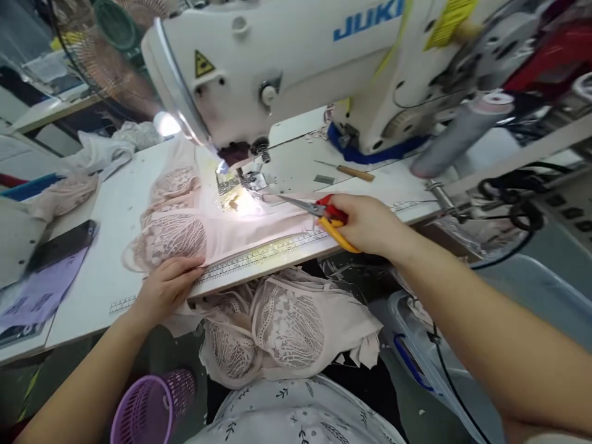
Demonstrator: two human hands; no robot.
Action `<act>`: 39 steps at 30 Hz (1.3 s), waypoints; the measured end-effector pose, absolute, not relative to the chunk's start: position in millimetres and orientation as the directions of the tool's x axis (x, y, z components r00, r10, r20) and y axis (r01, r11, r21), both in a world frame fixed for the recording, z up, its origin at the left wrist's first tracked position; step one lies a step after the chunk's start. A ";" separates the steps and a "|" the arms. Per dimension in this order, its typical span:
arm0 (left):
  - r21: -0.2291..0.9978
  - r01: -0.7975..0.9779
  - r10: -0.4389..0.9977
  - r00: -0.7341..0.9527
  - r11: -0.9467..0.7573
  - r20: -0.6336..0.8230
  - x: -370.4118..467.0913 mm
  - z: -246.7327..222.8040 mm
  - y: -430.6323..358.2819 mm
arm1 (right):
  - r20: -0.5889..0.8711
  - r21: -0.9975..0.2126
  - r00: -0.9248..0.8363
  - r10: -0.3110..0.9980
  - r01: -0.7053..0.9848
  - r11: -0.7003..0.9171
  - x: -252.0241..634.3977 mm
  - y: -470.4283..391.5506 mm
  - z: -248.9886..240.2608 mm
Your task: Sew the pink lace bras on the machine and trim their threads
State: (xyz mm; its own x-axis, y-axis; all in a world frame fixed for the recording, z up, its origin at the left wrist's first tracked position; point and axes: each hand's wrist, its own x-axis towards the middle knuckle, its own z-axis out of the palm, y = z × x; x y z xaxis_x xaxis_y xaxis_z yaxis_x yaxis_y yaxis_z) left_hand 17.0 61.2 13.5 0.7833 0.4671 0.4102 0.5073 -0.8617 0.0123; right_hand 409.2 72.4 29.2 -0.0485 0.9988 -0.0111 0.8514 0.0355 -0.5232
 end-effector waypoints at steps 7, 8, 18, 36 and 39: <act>0.015 0.520 0.481 0.779 -0.854 0.403 19.1 16.3 59.6 | -0.086 -0.581 -0.127 0.988 0.812 0.054 390.3 87.0 30.5; 0.010 0.518 0.477 0.780 -0.855 0.405 19.4 16.6 59.7 | -0.092 -0.583 -0.140 0.986 0.810 0.061 388.9 89.2 29.0; -0.020 0.516 0.464 0.786 -0.856 0.409 23.4 20.6 60.6 | -0.154 -0.483 -0.193 0.969 0.870 0.097 387.3 103.4 28.9; -0.027 0.506 0.454 0.796 -0.862 0.401 24.6 18.7 54.2 | -0.079 -0.593 -0.355 0.931 0.768 0.243 377.6 84.5 25.3; -0.045 0.498 0.441 0.803 -0.866 0.401 23.2 16.2 53.7 | -0.057 -0.582 -0.356 0.933 0.771 0.259 375.1 84.3 20.3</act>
